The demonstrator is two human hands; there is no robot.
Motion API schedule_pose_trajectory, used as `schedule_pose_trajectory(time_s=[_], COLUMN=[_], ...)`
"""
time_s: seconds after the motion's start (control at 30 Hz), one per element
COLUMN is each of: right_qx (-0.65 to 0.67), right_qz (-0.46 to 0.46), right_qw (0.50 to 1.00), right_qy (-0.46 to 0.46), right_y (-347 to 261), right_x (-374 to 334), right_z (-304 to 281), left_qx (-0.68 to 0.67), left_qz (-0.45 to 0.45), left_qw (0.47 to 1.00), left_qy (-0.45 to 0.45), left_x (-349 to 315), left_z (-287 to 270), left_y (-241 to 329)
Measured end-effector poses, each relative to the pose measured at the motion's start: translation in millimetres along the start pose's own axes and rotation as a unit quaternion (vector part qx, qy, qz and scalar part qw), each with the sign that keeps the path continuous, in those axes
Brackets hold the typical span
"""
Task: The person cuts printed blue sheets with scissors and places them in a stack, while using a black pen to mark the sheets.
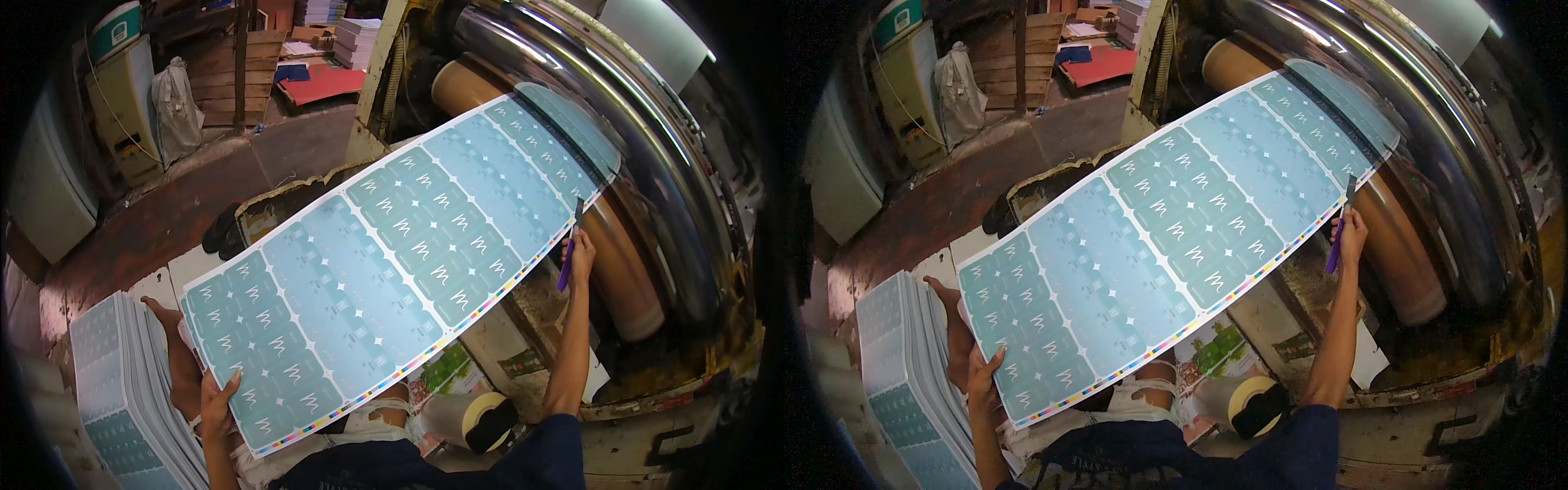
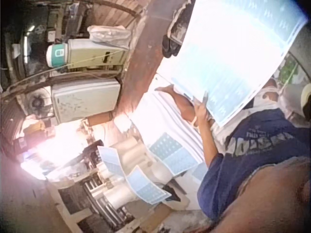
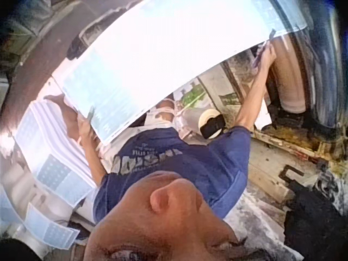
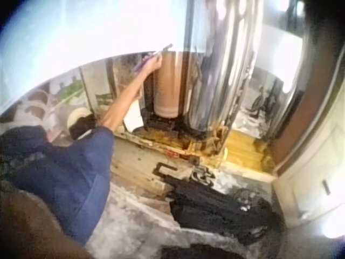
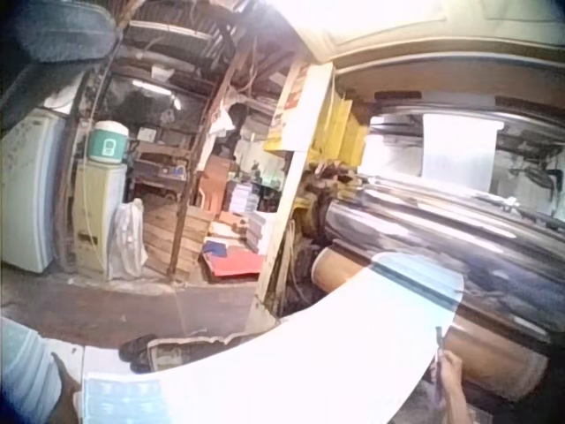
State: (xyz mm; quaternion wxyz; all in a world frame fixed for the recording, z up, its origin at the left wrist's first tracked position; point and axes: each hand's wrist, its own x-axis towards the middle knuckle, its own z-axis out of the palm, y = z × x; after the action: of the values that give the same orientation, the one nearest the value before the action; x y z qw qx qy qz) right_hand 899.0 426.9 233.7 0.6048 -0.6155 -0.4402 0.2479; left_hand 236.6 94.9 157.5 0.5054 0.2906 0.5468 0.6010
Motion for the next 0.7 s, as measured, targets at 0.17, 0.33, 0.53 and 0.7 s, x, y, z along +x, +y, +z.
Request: schedule_pose_trajectory(time_s=[0.17,0.33,0.53,0.7], right_qx=[-0.043,-0.324,-0.456,-0.442], right_qz=[-0.011,-0.281,-0.404,-0.460], right_qw=[0.998,0.876,0.786,0.765], right_qy=[-0.050,0.220,0.101,-0.093], right_y=[12,-11,-27,-40], right_x=[-21,-34,18,78], right_z=[11,32,18,-8], left_qx=[0.000,0.014,-0.010,-0.036], left_qz=[-0.025,-0.009,-0.018,0.012], left_qw=[0.999,0.998,0.994,0.985], left_qy=[0.032,0.057,0.110,0.170], left_x=[-25,-29,-28,-37], left_z=[-5,-20,-43,-51], left_y=[30,19,-11,-44])
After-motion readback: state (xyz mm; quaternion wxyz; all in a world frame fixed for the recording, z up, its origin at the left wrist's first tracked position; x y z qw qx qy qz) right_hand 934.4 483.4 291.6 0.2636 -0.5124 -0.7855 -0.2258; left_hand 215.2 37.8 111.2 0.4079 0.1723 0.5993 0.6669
